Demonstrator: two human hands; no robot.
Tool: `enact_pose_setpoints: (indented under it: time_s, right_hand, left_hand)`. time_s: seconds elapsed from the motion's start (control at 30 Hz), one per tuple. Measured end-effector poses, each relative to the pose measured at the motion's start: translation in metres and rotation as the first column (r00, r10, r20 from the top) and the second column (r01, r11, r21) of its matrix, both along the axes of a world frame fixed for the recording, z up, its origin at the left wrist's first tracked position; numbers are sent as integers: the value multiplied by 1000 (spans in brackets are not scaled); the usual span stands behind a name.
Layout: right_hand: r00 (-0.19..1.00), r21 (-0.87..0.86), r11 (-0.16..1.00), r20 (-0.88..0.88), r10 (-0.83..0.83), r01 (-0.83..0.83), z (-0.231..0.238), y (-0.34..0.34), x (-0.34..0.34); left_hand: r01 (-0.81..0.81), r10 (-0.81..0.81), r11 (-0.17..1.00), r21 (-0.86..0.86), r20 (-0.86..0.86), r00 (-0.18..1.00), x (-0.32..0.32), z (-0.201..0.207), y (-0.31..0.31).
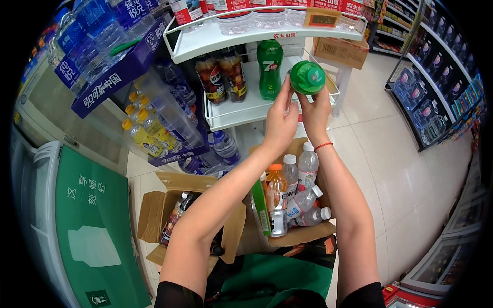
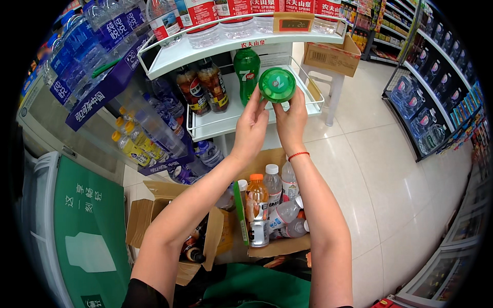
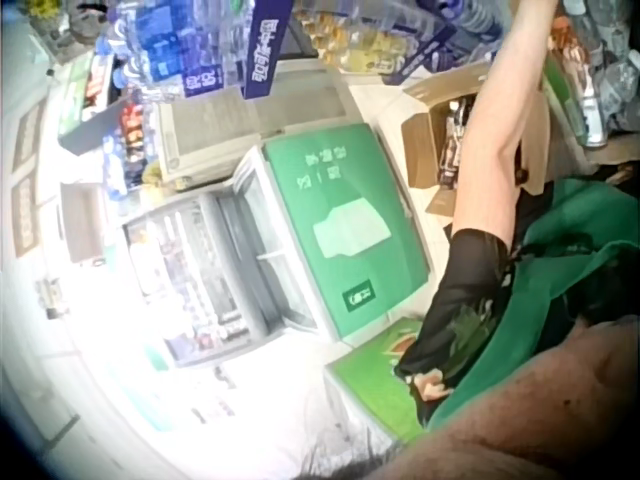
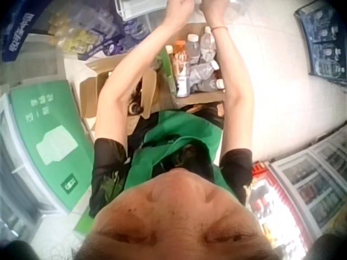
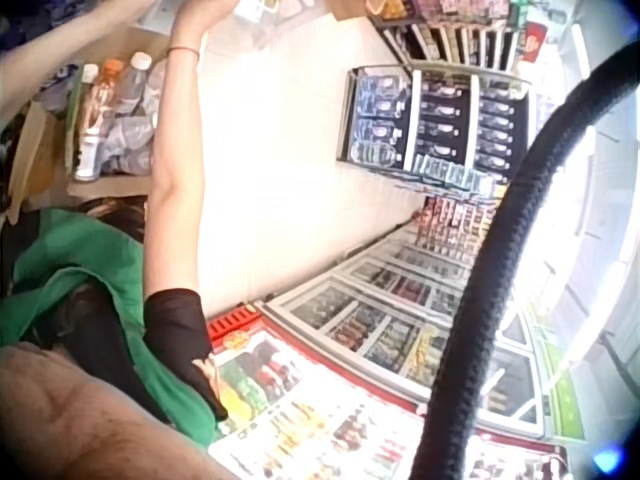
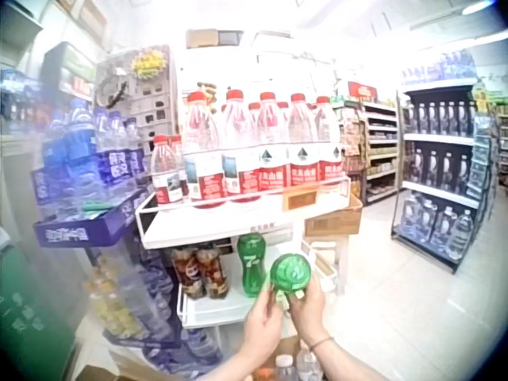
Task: The person sits on the floor and takes various bottled beverages, including Pepsi and 7-Up, from a cardboard box. They place these bottles one by one onto the shelves of a nearby open refrigerator.
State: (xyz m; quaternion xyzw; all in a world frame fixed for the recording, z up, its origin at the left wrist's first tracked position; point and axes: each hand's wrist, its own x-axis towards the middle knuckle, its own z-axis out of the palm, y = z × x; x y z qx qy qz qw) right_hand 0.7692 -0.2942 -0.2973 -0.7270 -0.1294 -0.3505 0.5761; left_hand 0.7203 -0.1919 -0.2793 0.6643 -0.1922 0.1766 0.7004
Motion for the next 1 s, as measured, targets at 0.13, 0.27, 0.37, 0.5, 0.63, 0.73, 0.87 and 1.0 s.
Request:
enact_pose_setpoints:
  time_s: [0.13,0.27,0.37,0.5,0.63,0.73,0.87,1.0]
  right_hand:
    - [997,-126,989,28,-69,72,-7,1,16]
    - [986,-294,950,-89,-140,109,-14,-1,30]
    - [977,-412,898,-68,-200,155,-22,-1,39]
    - [973,-409,900,-96,-208,153,-23,-1,45]
    - [977,-346,931,-132,-166,112,-21,-1,50]
    - [980,-346,937,-162,-113,51,-11,1,51]
    - [969,-347,938,-225,-97,13,-1,0,43]
    - [959,-393,919,-241,-145,40,6,1,26]
  left_hand:
    - [30,-29,999,41,-39,999,20,-4,4]
    - [36,-33,999,35,-98,995,35,-3,6]
    - [5,1,999,40,-154,988,46,-6,7]
    - [25,-22,1000,9,-264,964,53,-3,7]
    - [77,-79,997,-18,-286,955,57,-7,9]
    - [41,-32,999,27,-290,956,59,-12,10]
    - [58,-48,998,17,-341,939,50,-13,9]
    - [143,-134,990,-1,-365,921,28,-7,17]
